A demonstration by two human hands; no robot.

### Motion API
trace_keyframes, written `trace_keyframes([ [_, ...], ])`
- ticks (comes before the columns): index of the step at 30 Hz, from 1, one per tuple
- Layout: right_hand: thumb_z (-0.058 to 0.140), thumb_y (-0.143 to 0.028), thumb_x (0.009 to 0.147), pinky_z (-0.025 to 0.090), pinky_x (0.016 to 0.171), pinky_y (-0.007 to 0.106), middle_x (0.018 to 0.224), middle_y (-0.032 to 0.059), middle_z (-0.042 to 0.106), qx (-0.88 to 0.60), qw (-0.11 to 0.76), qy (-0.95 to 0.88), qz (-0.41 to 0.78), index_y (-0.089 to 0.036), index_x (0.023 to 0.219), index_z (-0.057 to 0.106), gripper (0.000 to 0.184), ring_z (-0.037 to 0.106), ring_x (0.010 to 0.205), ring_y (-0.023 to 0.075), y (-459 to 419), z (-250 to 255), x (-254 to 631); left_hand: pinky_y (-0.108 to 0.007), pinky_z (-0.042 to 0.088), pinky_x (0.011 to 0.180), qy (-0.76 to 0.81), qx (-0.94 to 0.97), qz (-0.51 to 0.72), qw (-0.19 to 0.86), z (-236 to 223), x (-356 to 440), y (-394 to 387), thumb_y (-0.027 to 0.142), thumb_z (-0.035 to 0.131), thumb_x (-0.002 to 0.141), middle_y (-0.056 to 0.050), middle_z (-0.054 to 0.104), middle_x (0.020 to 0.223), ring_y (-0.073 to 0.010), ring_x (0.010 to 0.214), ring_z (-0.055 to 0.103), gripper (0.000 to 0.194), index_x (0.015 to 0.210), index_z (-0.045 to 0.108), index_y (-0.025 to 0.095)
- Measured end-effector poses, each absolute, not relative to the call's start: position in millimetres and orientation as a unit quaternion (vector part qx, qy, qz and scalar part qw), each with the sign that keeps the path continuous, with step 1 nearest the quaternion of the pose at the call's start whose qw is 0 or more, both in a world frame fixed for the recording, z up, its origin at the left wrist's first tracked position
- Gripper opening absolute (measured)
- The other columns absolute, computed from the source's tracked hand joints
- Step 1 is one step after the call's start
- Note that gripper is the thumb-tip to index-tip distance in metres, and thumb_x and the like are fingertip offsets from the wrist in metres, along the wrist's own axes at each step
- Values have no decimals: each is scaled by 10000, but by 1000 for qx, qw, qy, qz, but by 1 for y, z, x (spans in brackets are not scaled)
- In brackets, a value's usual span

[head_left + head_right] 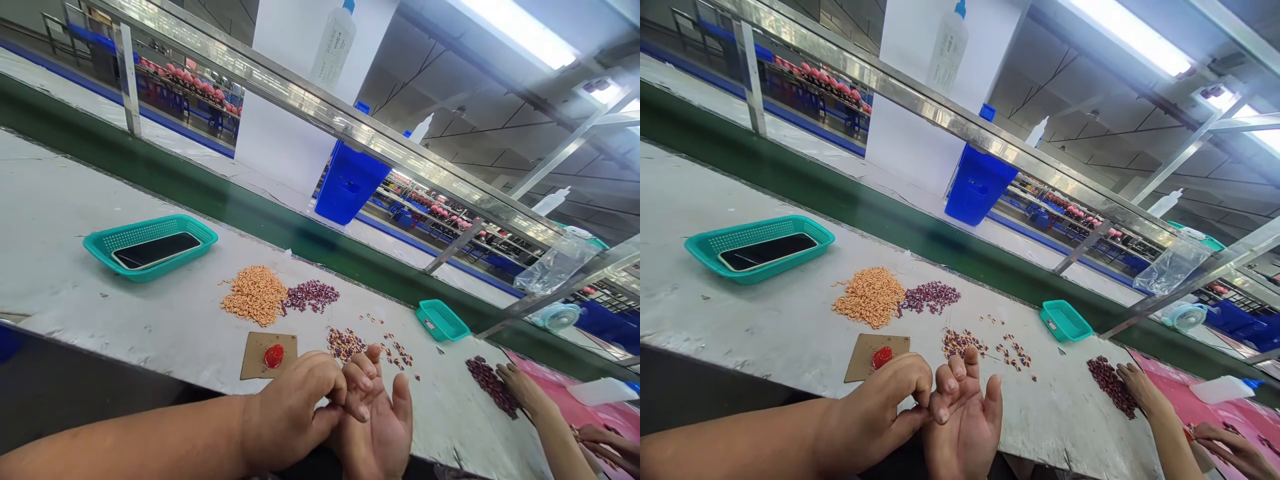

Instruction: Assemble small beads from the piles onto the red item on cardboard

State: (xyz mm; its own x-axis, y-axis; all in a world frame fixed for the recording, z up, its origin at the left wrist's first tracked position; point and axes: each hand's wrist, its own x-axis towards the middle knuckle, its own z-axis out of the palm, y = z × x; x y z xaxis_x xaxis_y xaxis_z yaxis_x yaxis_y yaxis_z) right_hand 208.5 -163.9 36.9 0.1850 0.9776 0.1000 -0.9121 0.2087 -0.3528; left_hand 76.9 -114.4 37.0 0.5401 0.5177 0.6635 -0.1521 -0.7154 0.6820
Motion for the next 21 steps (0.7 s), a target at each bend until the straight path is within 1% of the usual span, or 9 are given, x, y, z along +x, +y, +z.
trace_keyframes([
  [4,625,-365,793,474,481,139,740,-24,473,-109,769,-143,613,-183,1052,556,324,506,644,89,-164,40,207,-285,422,709,117,796,465,370,38,76,-116,71,517,811,-15,595,752,-159,718,521,185,734,433,216],
  [6,622,-372,793,473,484,140,749,-25,469,-115,771,-147,609,-185,1046,553,322,499,642,87,-164,42,207,-286,425,712,133,788,466,380,40,75,-116,126,546,836,-6,585,740,-157,713,517,171,736,440,217],
  [8,620,-383,794,463,470,134,759,-24,468,-121,773,-153,604,-192,1045,549,323,495,641,87,-165,43,208,-282,429,708,160,782,461,388,43,74,-115,163,599,820,6,568,740,-155,711,511,161,754,461,216],
  [12,615,-372,803,469,465,132,768,-18,481,-105,772,-146,610,-189,1053,538,319,504,651,90,-167,44,209,-282,442,729,164,788,428,410,47,71,-112,155,627,797,0,587,803,-161,760,531,108,841,546,210],
  [15,615,-369,806,464,452,117,773,-16,490,-93,767,-142,619,-185,1063,532,327,511,658,87,-166,44,208,-283,442,745,156,785,425,423,47,71,-111,160,650,790,1,600,789,-159,752,543,94,797,566,203],
  [21,618,-370,812,430,417,84,746,-20,486,-97,752,-165,631,-180,1078,538,336,502,652,83,-165,42,207,-272,431,747,141,795,422,413,47,69,-110,94,665,760,6,604,782,-149,732,540,153,756,551,196],
])
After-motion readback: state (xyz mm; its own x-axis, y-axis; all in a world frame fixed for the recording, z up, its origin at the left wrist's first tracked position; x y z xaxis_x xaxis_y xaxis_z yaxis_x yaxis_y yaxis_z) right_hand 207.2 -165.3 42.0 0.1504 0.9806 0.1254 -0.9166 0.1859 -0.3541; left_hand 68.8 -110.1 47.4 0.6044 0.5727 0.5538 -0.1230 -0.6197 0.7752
